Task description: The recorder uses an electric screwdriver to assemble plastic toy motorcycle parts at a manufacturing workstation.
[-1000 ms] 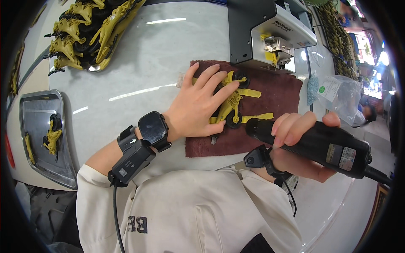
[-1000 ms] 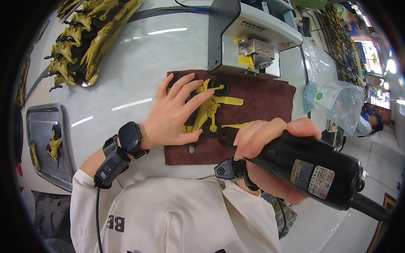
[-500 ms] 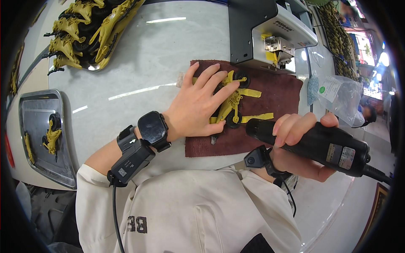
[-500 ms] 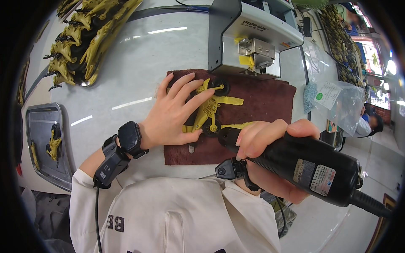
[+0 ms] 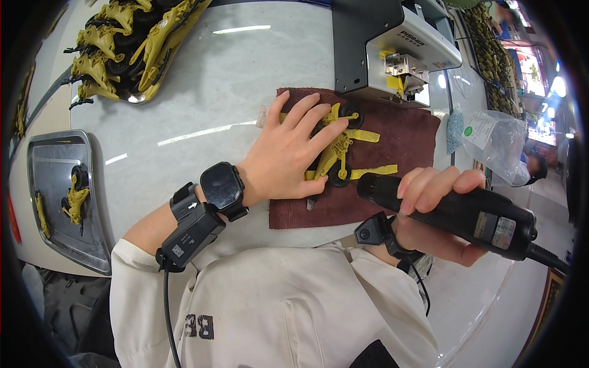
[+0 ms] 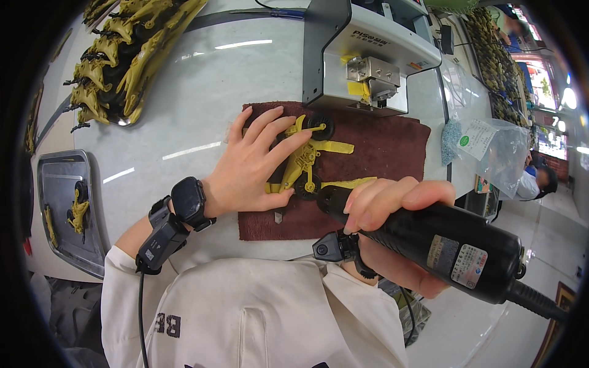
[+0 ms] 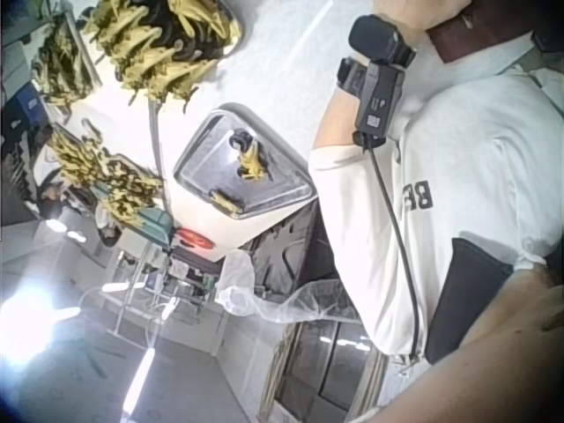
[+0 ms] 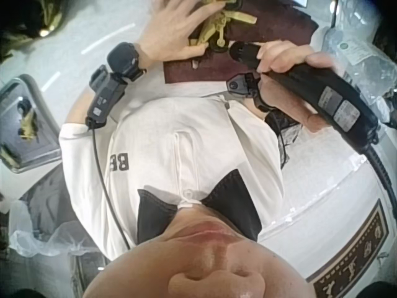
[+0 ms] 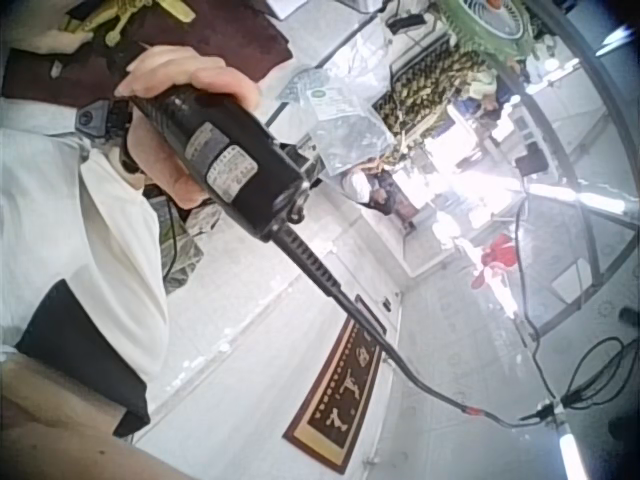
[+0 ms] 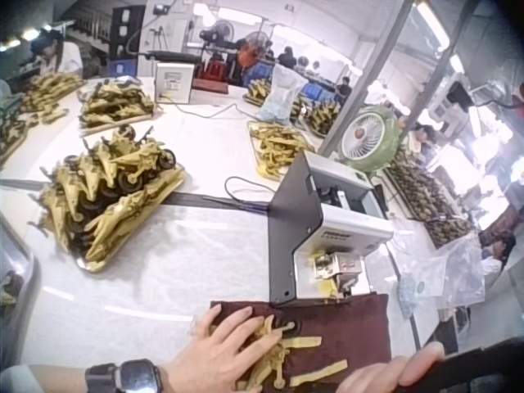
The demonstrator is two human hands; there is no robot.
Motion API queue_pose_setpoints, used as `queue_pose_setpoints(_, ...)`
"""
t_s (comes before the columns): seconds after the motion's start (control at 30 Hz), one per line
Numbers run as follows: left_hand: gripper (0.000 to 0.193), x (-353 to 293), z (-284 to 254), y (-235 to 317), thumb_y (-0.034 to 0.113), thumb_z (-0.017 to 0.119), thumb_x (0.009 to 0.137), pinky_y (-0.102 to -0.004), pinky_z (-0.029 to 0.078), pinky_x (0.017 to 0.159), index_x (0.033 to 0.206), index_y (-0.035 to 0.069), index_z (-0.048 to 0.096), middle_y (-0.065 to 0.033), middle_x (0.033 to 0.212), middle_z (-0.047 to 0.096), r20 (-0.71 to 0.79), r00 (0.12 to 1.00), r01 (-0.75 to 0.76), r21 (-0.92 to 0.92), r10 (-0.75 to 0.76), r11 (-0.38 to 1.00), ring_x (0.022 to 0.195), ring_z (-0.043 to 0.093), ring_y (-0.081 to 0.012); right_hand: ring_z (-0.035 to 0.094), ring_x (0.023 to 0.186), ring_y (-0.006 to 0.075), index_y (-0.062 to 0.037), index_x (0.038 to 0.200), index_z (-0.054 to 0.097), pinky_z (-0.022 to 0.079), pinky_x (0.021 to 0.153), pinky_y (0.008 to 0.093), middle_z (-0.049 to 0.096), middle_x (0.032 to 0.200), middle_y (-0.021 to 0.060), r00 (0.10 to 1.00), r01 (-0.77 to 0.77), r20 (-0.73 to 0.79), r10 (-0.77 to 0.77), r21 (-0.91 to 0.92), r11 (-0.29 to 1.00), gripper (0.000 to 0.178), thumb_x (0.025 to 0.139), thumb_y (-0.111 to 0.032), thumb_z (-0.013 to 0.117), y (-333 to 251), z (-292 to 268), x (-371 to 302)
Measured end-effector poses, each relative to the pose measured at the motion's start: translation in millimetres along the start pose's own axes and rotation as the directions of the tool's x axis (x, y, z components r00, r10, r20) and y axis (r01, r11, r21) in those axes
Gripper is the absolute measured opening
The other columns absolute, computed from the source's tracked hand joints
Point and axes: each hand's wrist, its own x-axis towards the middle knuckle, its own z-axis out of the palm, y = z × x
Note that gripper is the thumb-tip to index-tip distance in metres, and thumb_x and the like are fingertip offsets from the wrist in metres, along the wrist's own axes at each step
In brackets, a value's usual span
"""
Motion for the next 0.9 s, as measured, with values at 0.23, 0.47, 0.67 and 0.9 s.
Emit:
queue_pose_setpoints(0.23,0.079,-3.1,-0.6,-1.9,0.033,0.071,0.060,-0.0551,0.017,0.107,0.133,0.015,0.044,-0.0153,0.130,0.042,0.006,1.000,0.007,-0.004,-0.007,1.000,0.129,0.033,-0.0338,0.048,0.045,0.0221,0.0019,0.106,0.044,0.042,0.051,0.0364,0.049,0.064,0.0107,0.998,0.062,-0.017,-0.064,-0.122,0.991,0.072,0.079,-0.065,0.044,0.3,6.2,3.6)
queue_pose_setpoints(0.47,0.064,-1.0,-8.7,-1.3,0.048,0.075,0.062,-0.0535,0.019,0.106,0.114,0.014,0.059,-0.0134,0.128,0.046,-0.137,0.979,-0.173,-0.141,0.153,0.975,0.126,0.037,-0.0324,0.050,0.052,0.0219,0.0038,0.128,0.035,0.042,0.056,0.0351,0.051,0.073,0.0109,0.988,0.153,-0.023,-0.154,-0.017,0.988,0.075,0.083,-0.054,0.051,-14.9,16.5,9.4)
queue_pose_setpoints(0.67,0.024,-5.1,-0.9,-0.9,0.023,0.079,0.064,-0.0503,0.029,0.099,0.077,0.013,0.061,-0.0028,0.102,0.061,-0.256,0.911,-0.350,-0.062,0.324,0.935,0.110,0.053,-0.0264,0.047,0.053,0.0182,0.0038,0.134,0.033,0.040,0.058,0.0339,0.047,0.072,0.0080,0.991,0.132,-0.042,-0.129,0.059,0.990,0.072,0.088,-0.051,0.040,-7.3,19.4,12.9)
queue_pose_setpoints(0.9,0.022,4.8,-6.7,-1.2,0.019,0.079,0.065,-0.0464,0.033,0.096,0.078,0.014,0.062,-0.0007,0.094,0.063,-0.279,0.916,-0.316,-0.056,0.289,0.947,0.104,0.055,-0.0250,0.048,0.049,0.0221,-0.0004,0.133,0.035,0.041,0.055,0.0375,0.052,0.073,0.0113,0.905,0.310,-0.282,-0.317,-0.072,0.948,0.075,0.087,-0.059,0.038,-30.5,-5.8,20.9)
